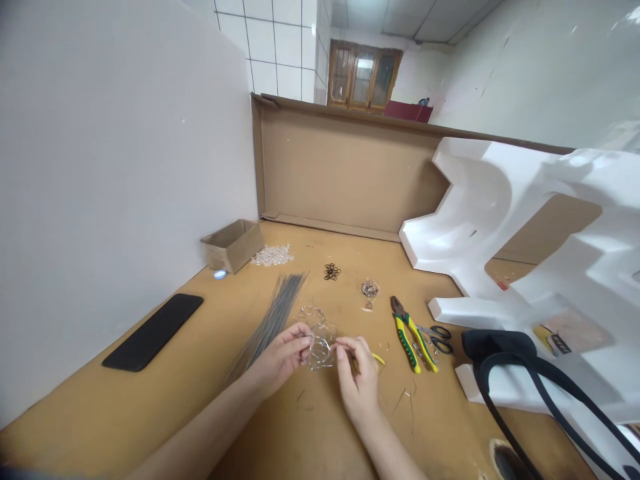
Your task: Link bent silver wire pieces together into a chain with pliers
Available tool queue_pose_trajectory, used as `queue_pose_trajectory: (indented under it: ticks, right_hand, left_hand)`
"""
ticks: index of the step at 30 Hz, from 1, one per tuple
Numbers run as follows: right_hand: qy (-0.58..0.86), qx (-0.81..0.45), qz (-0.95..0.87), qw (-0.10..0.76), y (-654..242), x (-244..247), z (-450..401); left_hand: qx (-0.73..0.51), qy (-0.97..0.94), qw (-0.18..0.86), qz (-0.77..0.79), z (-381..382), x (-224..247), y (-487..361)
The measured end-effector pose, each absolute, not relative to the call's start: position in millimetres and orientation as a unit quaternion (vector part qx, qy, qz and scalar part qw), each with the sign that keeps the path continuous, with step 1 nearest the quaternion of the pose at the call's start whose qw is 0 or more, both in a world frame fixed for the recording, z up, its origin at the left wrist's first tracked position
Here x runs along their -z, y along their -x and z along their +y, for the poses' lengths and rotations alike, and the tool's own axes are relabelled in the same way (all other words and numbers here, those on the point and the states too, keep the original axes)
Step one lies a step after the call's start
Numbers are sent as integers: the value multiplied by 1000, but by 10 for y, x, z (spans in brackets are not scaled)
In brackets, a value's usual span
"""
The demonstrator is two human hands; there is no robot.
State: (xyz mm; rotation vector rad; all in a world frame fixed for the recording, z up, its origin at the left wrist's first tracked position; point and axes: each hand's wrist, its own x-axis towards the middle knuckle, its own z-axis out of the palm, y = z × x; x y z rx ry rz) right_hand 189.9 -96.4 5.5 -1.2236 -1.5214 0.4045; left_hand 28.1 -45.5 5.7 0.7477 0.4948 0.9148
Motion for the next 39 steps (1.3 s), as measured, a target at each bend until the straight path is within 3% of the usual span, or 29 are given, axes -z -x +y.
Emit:
queue_pose_trajectory:
  ticks: [9,13,18,25,39]
  right_hand:
    - [567,-261,-616,480,-1921,-90,-996]
    - [573,-319,-574,491,-1883,-105,-995]
    - [556,-431,-491,514,-1827,-142,-965]
    - [531,-489,-451,525,-1857,-86,-914]
    - [439,-662,-381,473,-1997,-205,-868]
  left_hand:
    - [-420,-400,771,264,-482,-44,-300]
    - [-416,-416,761,274,-492,-53,-303]
    - [-416,-435,751,272,-489,-46,-294]
    - [-419,-469,716,303,-495,-36,-298]
    - [-400,-481,722,294,-508,-36,-297]
